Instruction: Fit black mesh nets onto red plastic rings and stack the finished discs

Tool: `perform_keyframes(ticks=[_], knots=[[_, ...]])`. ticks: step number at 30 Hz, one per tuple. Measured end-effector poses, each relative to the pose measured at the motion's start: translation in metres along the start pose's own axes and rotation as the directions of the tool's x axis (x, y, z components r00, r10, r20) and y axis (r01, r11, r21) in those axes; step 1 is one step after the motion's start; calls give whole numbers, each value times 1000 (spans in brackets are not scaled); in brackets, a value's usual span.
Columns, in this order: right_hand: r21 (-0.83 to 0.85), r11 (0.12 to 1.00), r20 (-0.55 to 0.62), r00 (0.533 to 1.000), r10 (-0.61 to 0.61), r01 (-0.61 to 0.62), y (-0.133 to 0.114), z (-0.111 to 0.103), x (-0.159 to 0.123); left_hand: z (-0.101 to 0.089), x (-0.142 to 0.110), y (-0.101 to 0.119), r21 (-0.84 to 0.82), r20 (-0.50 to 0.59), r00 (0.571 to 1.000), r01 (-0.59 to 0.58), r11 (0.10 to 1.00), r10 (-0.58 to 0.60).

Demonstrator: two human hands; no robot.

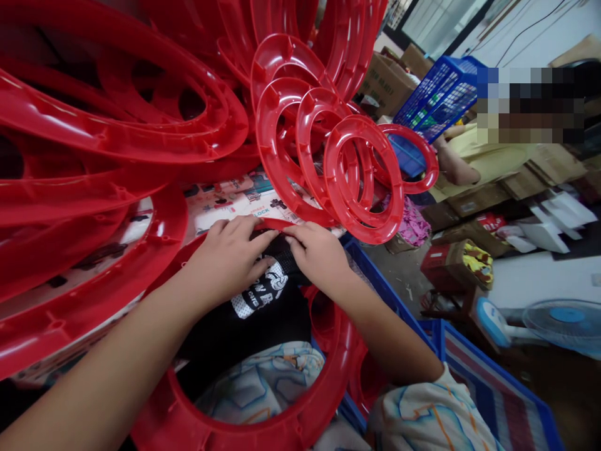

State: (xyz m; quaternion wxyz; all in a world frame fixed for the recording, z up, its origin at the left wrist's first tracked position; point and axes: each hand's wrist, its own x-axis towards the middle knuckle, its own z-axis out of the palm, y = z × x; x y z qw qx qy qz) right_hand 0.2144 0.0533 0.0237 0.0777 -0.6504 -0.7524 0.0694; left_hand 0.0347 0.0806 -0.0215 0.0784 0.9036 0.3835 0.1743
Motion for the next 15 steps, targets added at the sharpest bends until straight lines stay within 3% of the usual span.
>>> perform_keyframes(ticks=[3,6,15], knots=[[260,955,-4,988,151,-145,7,-2,0,0,-1,0,16,5,1000,4,1000,-4],[438,876,-16,972,233,-202,15,2,1,1,-2,0,34,9,1000,-13,999,13],[550,814,-32,969,245,-188,25,12,3,5,-4,-1,76,7,998,-59,995,58]])
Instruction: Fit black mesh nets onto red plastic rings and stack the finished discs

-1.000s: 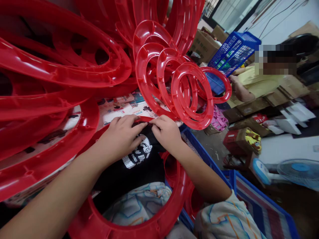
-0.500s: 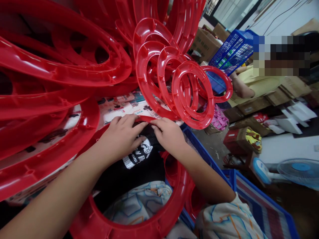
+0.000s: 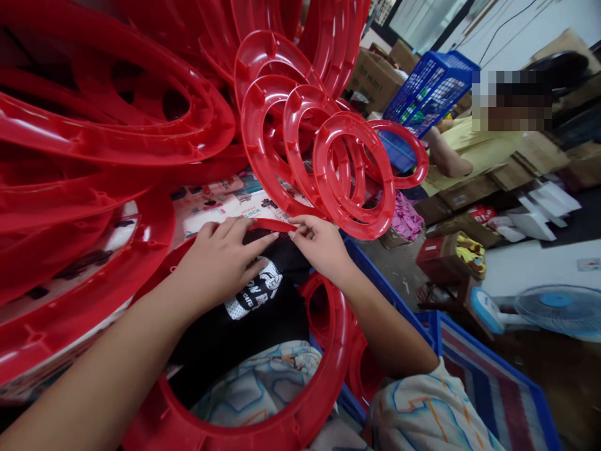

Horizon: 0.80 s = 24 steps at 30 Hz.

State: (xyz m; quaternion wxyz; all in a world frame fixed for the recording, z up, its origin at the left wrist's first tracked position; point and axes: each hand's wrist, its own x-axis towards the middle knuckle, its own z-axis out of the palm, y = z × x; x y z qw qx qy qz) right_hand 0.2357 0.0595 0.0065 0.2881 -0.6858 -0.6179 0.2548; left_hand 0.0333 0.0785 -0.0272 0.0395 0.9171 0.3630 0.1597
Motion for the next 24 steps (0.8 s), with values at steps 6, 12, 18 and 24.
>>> perform_keyframes(ticks=[6,12,18,24], knots=[[3,1000,-13,1000,-28,29,1,0,2,-1,0,0,9,7,1000,5,1000,-5],[-64,998,-62,998,-24,20,1,2,2,-2,1,0,19,-1,1000,1,1000,-1],[-232,973,-50,998,-26,14,-7,1,0,-1,0,0,9,7,1000,4,1000,-5],[-360,928,33,995,-94,99,-13,-6,-4,-2,0,0,-6,13,1000,16,1000,-16]])
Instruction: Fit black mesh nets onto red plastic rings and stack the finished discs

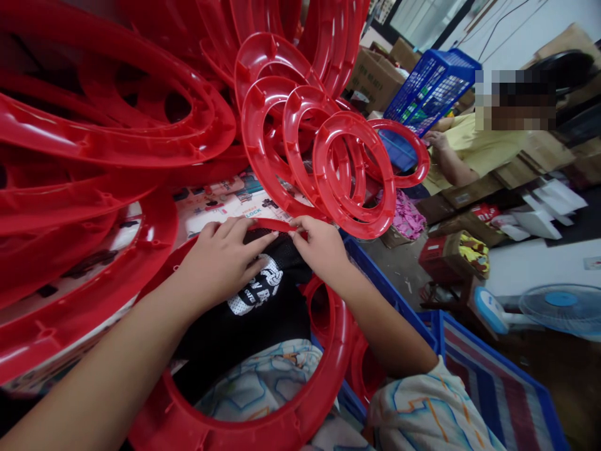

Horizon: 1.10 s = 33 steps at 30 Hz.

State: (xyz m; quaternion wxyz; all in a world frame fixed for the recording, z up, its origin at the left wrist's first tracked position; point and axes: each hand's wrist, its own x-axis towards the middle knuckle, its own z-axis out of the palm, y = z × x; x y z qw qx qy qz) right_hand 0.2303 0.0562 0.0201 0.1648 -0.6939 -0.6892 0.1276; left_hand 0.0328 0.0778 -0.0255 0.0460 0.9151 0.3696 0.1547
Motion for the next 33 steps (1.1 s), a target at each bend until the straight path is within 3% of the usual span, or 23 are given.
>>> perform_keyframes(ticks=[9,14,19,23,29,33], knots=[[141,989,40,998,44,-49,9,3,-3,-1,3,8,91,66,997,-37,995,31],[-12,997,-3,997,74,-74,-7,-10,-19,0,5,5,63,81,996,30,998,-35],[-183,983,190,982,5,30,-25,-14,-39,0,6,3,112,102,989,91,990,-102],[-370,925,228,974,0,86,-30,-3,-35,1,-1,8,164,130,980,131,978,-153],[-390,909,264,964,-41,145,-30,12,-24,-10,-17,19,191,152,953,234,953,-264],[-389,914,240,970,-20,115,-31,15,-23,-22,-9,21,159,158,950,244,957,-269]])
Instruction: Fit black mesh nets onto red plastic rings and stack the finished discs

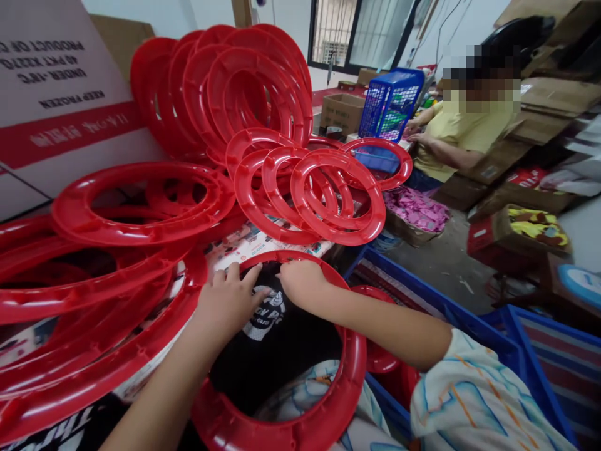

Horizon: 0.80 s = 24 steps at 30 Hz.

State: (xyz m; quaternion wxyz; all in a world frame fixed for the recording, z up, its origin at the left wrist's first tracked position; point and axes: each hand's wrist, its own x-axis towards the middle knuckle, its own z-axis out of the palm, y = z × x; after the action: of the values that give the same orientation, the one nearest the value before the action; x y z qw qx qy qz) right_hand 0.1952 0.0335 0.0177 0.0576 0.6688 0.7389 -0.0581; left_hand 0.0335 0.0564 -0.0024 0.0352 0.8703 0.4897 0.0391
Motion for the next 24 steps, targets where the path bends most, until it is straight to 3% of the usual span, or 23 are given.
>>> perform_keyframes(ticks=[3,8,15,20,24], knots=[[14,1000,-33,999,-3,4,0,0,-3,-1,18,2,-43,-44,997,-63,997,61],[32,999,-79,996,-28,30,1,3,-8,15,40,-2,-213,-131,979,-179,960,154],[124,992,-131,991,-3,19,1,8,-1,24,40,-14,-432,-193,966,-241,869,172],[241,970,-150,986,69,-31,8,-6,5,21,39,-15,-500,-175,972,-227,836,159],[383,924,-109,994,27,17,17,-17,10,18,38,-15,-524,-155,978,-199,828,137]])
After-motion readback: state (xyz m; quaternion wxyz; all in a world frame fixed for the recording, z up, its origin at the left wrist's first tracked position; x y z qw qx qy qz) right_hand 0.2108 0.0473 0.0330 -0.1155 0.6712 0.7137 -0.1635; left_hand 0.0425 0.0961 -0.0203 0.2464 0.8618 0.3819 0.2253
